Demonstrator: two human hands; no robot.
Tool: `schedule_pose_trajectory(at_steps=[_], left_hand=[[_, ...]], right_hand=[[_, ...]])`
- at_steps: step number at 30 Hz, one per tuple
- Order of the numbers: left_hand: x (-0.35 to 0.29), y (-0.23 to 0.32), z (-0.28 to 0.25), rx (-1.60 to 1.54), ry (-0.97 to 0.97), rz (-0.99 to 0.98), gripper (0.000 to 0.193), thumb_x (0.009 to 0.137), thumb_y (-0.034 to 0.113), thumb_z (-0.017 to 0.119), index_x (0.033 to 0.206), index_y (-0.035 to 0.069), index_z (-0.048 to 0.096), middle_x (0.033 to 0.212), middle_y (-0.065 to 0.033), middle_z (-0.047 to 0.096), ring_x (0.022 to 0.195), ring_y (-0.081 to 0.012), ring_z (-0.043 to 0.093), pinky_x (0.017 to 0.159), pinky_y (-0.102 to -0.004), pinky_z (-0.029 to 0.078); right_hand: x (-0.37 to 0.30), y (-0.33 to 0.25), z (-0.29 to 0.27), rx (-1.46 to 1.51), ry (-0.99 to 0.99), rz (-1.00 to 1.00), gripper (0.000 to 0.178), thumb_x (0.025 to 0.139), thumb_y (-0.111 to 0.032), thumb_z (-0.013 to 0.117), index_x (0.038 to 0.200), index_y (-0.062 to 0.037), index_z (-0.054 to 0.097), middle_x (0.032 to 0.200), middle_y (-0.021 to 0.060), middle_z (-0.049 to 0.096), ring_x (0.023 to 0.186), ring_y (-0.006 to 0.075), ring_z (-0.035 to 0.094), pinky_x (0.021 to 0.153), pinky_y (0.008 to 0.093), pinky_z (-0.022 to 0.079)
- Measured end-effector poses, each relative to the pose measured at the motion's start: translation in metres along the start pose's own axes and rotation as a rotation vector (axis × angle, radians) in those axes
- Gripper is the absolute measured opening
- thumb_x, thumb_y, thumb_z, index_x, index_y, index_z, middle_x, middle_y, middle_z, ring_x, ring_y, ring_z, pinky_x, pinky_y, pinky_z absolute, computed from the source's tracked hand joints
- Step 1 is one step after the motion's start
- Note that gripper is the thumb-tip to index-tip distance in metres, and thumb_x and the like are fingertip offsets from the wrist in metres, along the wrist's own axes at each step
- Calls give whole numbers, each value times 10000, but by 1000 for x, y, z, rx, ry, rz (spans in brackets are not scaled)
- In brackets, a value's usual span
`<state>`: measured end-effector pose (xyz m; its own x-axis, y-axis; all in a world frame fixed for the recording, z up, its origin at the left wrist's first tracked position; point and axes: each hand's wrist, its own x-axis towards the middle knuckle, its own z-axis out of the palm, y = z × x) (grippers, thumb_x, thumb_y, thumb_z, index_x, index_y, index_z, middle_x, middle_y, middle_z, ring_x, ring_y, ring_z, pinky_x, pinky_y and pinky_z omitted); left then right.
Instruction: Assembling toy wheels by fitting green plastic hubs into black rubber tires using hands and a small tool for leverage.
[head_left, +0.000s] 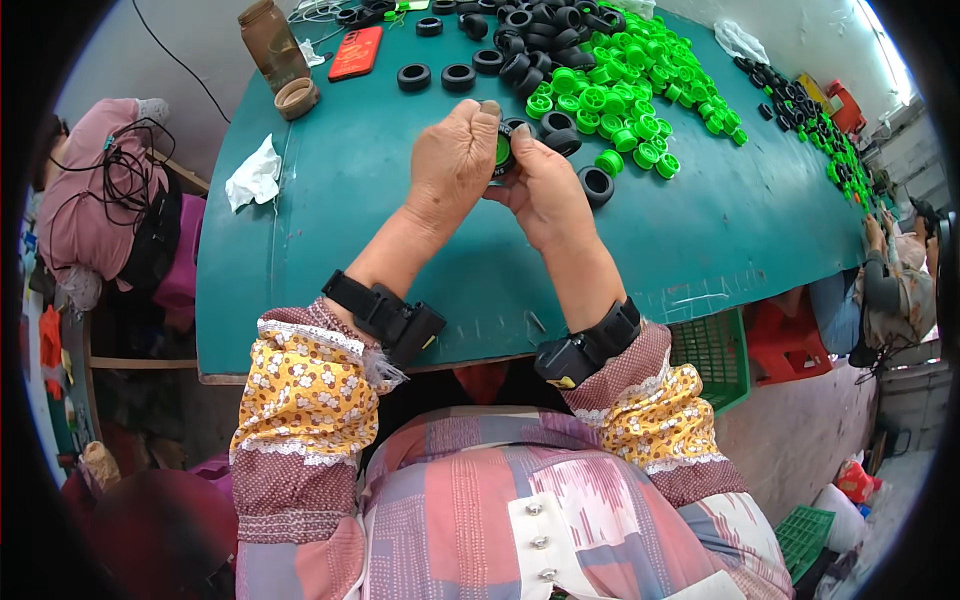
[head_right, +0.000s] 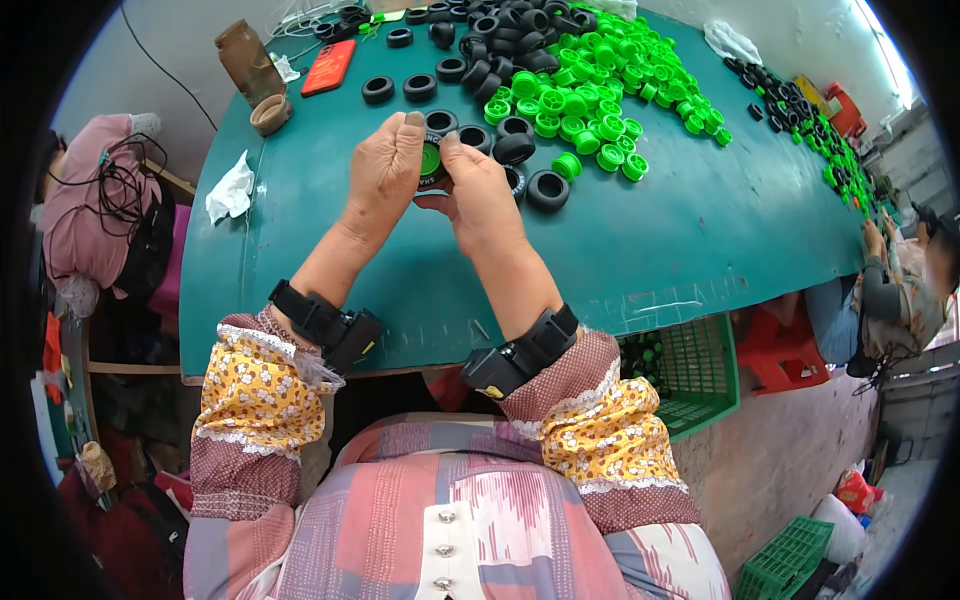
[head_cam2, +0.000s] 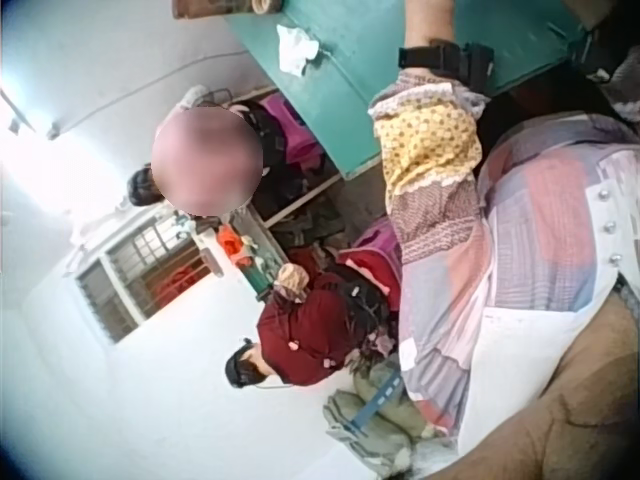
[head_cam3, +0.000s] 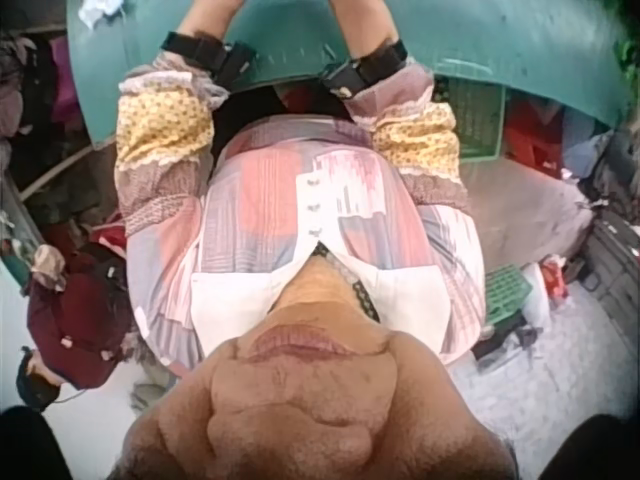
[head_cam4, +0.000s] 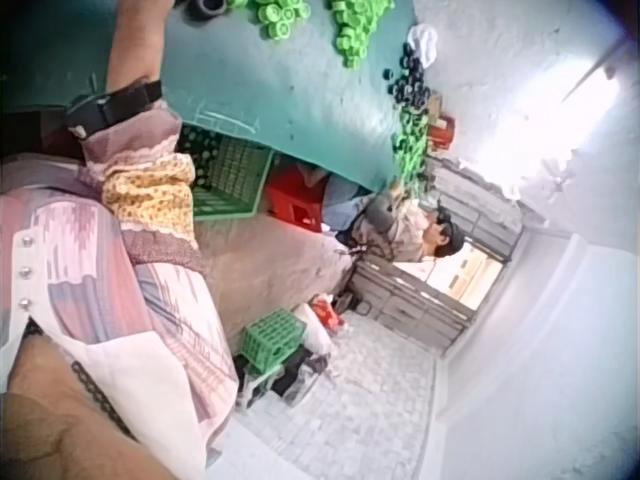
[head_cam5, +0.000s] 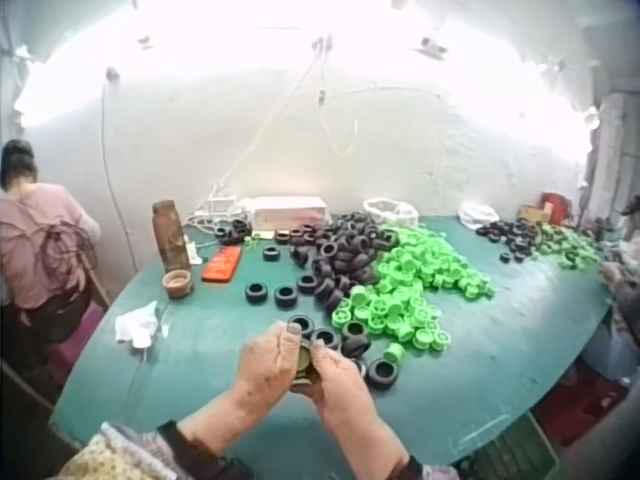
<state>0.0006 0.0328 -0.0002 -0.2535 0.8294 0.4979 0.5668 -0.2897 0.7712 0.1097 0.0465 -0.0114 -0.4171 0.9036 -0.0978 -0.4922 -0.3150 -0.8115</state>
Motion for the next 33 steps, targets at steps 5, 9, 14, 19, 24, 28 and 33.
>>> schedule_pose_trajectory(at_steps=[5,9,14,19,24,28,33], left_hand=[[-1,0,2,20,31,60,304,885,292,410,726,55,514,587,-159,533,580,-360,530,503,-417,405],[-2,1,3,80,-2,18,298,878,285,411,720,57,521,588,-159,542,581,-366,534,509,-426,412],[-3,1,11,113,-12,16,291,870,257,445,722,17,515,587,-157,491,516,-281,450,500,-351,384],[-2,-6,18,159,-9,83,303,865,275,452,713,26,535,607,-169,522,546,-304,496,511,-368,404],[6,-16,10,-149,74,-137,414,867,397,481,695,29,561,594,-90,565,542,-205,535,498,-329,414],[0,-12,12,-590,166,-323,485,872,440,482,630,22,520,559,15,457,538,-83,377,474,-260,349],[1,-13,-11,-395,141,-292,488,878,422,472,619,10,512,538,-3,462,507,-87,378,463,-271,349]], right_hand=[[2,9,0,58,-1,-34,332,910,-342,436,896,-32,554,801,41,585,680,132,569,584,286,505],[-2,10,3,28,41,-73,349,919,-342,412,894,-19,542,791,53,583,660,136,581,567,289,518],[0,15,-2,-1,110,-70,361,926,-340,392,887,-11,535,782,64,575,638,144,586,554,294,528],[0,15,-11,135,63,3,336,917,-331,421,901,-14,530,802,73,574,649,160,587,567,290,521],[-1,14,4,120,70,-80,276,906,-285,466,915,-16,530,837,63,584,725,158,581,647,286,493],[-1,22,15,-7,86,-162,251,901,-259,482,907,-17,549,807,44,589,717,119,566,602,263,471],[-7,20,21,-311,37,-175,295,889,-322,494,865,-38,570,750,22,570,661,97,533,565,236,443]])
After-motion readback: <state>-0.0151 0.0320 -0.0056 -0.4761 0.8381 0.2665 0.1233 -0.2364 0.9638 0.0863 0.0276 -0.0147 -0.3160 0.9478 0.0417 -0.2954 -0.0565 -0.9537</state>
